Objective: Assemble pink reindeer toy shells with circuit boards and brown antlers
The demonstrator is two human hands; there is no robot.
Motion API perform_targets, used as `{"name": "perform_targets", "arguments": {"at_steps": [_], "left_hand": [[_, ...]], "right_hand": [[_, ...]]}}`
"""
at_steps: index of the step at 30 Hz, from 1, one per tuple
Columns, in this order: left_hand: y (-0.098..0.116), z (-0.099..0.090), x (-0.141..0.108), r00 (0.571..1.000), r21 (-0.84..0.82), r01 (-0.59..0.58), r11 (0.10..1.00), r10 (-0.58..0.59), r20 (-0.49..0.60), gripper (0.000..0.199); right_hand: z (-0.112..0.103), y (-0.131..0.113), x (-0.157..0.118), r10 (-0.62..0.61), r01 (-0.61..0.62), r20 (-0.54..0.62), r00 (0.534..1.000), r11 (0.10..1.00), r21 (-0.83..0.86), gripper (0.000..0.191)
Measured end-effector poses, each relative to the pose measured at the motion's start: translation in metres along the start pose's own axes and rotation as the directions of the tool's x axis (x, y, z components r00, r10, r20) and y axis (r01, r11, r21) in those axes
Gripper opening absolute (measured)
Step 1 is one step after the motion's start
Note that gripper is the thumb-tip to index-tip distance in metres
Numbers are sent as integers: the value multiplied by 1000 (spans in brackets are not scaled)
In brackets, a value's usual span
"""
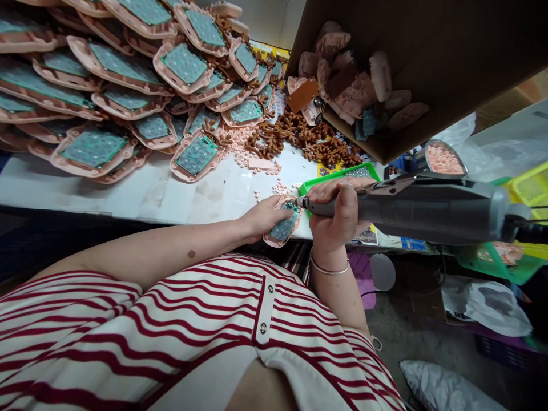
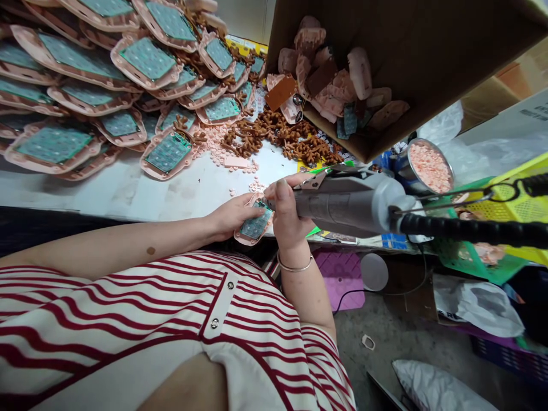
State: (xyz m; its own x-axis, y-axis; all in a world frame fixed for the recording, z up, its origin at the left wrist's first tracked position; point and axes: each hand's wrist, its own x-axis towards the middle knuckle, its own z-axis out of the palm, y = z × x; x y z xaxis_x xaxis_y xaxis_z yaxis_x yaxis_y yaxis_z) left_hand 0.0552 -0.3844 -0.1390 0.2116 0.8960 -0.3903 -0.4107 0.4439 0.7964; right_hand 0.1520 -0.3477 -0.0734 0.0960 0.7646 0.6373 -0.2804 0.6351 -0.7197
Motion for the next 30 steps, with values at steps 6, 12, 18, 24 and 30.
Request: {"name": "perform_targets", "arguments": {"at_steps": [6, 12, 18, 24, 30], "left_hand": [[4, 1, 1, 996, -139, 77, 987, -71, 49, 24], [9, -1, 1, 987, -227, 148, 963, -130, 94, 15], [6, -4, 3, 989, -233, 122, 965, -99, 107, 19], [2, -3, 4, 994, -190, 79, 979, -63, 88, 25], [0, -4, 3, 993, -167, 48, 985, -29, 111, 30]], "right_hand": [[-2, 5, -5, -23, 22, -50, 998, 1000, -7, 15], [-2, 6, -3, -42, 42, -23, 999, 999, 16, 16], [2, -1, 3, -66, 66, -36, 997, 998, -2, 14], [2, -8, 6, -66, 62, -55, 996, 995, -74, 21], [0, -5, 5, -58, 54, -55, 997, 996, -70, 20]]}}
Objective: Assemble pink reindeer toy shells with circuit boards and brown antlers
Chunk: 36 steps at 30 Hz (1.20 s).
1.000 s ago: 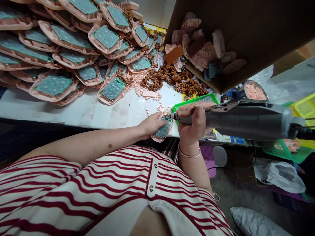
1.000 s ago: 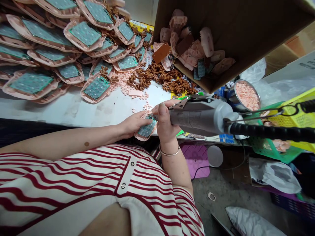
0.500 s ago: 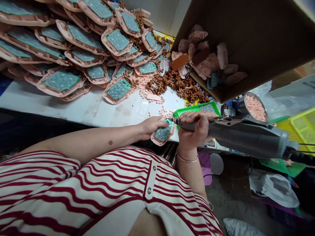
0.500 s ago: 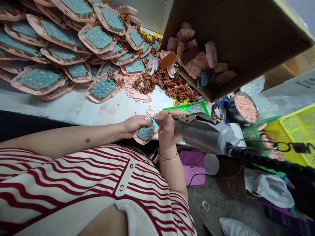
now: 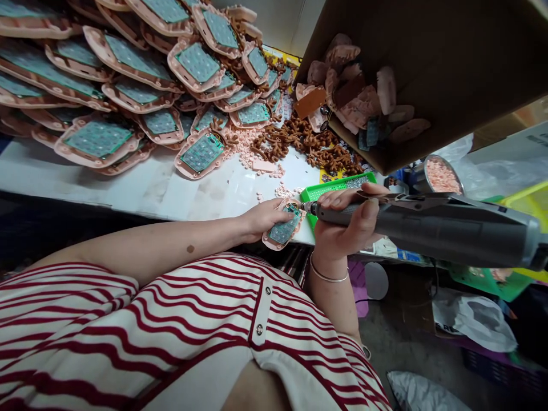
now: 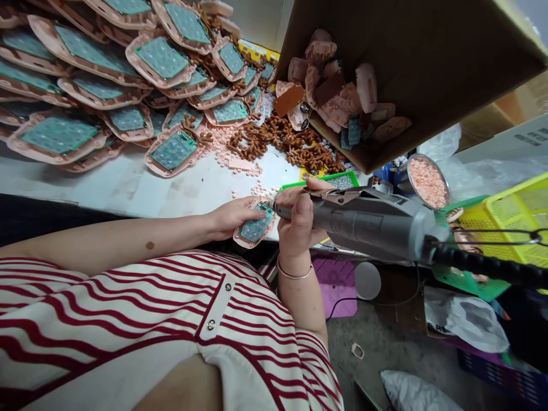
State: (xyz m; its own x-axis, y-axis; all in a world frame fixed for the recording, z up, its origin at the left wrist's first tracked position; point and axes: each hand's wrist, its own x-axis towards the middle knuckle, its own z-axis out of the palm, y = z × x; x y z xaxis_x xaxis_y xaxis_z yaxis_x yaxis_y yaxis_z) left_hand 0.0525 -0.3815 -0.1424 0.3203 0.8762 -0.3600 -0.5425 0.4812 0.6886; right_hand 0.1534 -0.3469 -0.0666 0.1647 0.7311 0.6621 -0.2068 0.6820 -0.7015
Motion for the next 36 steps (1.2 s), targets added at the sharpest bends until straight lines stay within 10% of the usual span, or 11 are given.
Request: {"name": "perform_targets", "arguments": {"at_steps": [28, 36], "left_hand": [[2, -6, -3, 993, -27, 4, 1000, -1, 119, 38], [7, -7, -25, 987, 364, -106, 925, 54, 150, 36]], "right_hand": [[-1, -4, 5, 57, -56, -15, 998, 993, 100, 15], [-17, -18, 15, -25, 24, -48, 999, 1000, -13, 21]]}}
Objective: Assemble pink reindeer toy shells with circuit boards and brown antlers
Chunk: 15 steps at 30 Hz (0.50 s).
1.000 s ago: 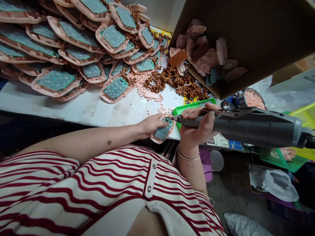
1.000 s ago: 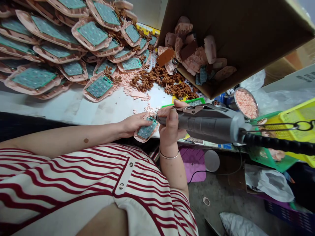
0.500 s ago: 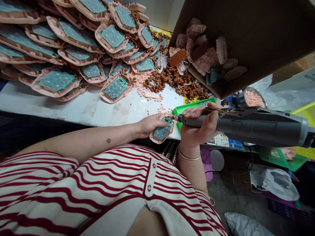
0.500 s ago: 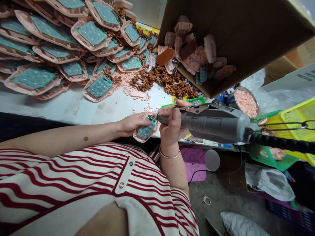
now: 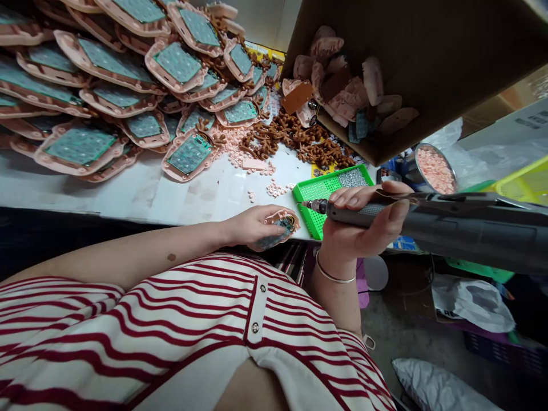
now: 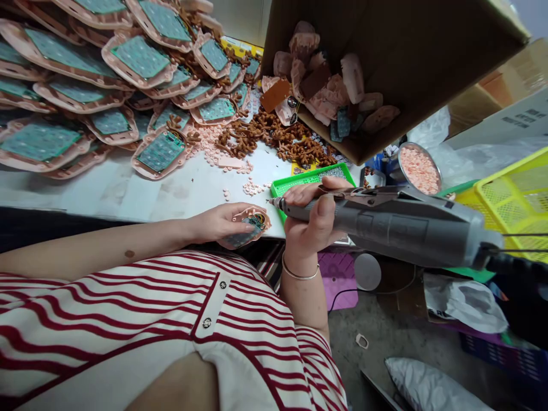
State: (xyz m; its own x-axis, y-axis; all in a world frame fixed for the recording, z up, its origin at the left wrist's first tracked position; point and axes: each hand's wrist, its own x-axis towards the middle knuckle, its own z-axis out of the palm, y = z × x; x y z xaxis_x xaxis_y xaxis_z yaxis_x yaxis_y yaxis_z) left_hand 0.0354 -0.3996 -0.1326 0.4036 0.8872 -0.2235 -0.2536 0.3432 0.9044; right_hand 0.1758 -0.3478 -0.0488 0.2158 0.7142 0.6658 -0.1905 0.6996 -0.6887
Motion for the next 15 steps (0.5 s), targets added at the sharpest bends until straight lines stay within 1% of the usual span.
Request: {"name": "perform_targets", "arguments": {"at_steps": [1, 3, 5, 10, 13, 15], "left_hand": [[2, 0, -2, 997, 84, -75, 994, 75, 1, 36], [6, 1, -4, 973, 247, -225, 943, 229, 13, 36], [9, 1, -4, 943, 362, -328, 873, 327, 65, 37], [5, -1, 1, 883, 506, -470, 723, 391, 261, 47], [1, -3, 0, 854, 576, -518, 632, 419, 309, 47], [0, -3, -2, 845, 600, -532, 598, 424, 327, 44]], "right_hand": [[-3, -1, 0, 8, -8, 22, 1000, 1000, 3, 21], [-7, -4, -1, 24, -27, 71, 997, 999, 46, 20], [-9, -6, -2, 36, -47, 108, 993, 994, 96, 19], [-11, -14, -5, 37, -57, 131, 991, 986, 159, 18], [-12, -17, -5, 44, -65, 132, 990, 985, 158, 19], [-12, -18, -5, 51, -71, 125, 991, 985, 157, 19]]}}
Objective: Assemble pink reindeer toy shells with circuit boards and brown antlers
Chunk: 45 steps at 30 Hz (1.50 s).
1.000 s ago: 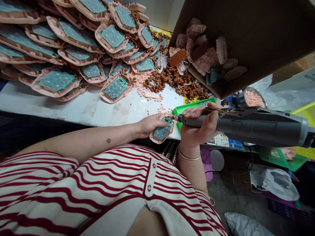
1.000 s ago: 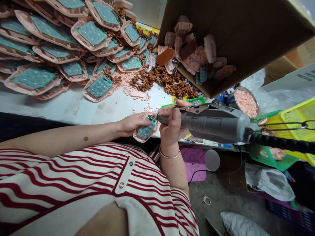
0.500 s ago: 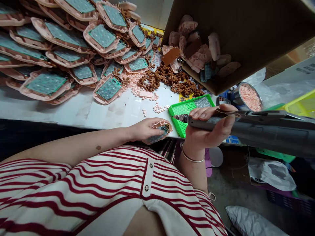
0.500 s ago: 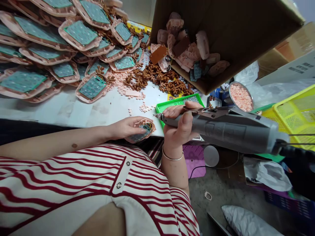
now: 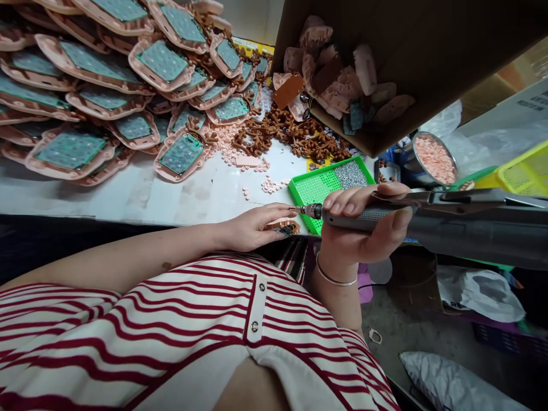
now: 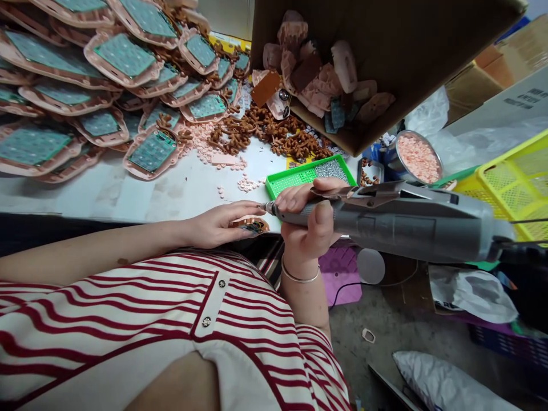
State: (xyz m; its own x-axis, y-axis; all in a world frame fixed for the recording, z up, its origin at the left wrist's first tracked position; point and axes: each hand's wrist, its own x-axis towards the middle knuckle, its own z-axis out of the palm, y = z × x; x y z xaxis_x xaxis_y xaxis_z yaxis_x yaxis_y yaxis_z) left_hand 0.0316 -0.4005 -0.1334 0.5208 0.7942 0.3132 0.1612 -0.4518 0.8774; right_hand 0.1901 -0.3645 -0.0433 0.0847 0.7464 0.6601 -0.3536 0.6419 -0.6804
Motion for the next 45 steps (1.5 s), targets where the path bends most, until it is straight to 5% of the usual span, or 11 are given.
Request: {"name": "perform_targets", "arguments": {"at_steps": [13, 21, 35, 45], "left_hand": [[3, 0, -5, 999, 108, 17, 994, -20, 26, 44], [18, -5, -6, 981, 300, 110, 948, -152, 121, 47], [32, -5, -3, 955, 449, 134, 884, -236, 179, 50], [32, -3, -4, 957, 379, 129, 916, -216, 195, 46]], "right_hand": [[-2, -2, -3, 13, -14, 30, 999, 1000, 19, 19], [-2, -6, -7, 28, -31, 71, 997, 999, 38, 17], [-3, -13, -12, 34, -34, -13, 999, 998, -55, 21], [-5, -6, -14, 33, -34, 63, 997, 999, 19, 18]]}}
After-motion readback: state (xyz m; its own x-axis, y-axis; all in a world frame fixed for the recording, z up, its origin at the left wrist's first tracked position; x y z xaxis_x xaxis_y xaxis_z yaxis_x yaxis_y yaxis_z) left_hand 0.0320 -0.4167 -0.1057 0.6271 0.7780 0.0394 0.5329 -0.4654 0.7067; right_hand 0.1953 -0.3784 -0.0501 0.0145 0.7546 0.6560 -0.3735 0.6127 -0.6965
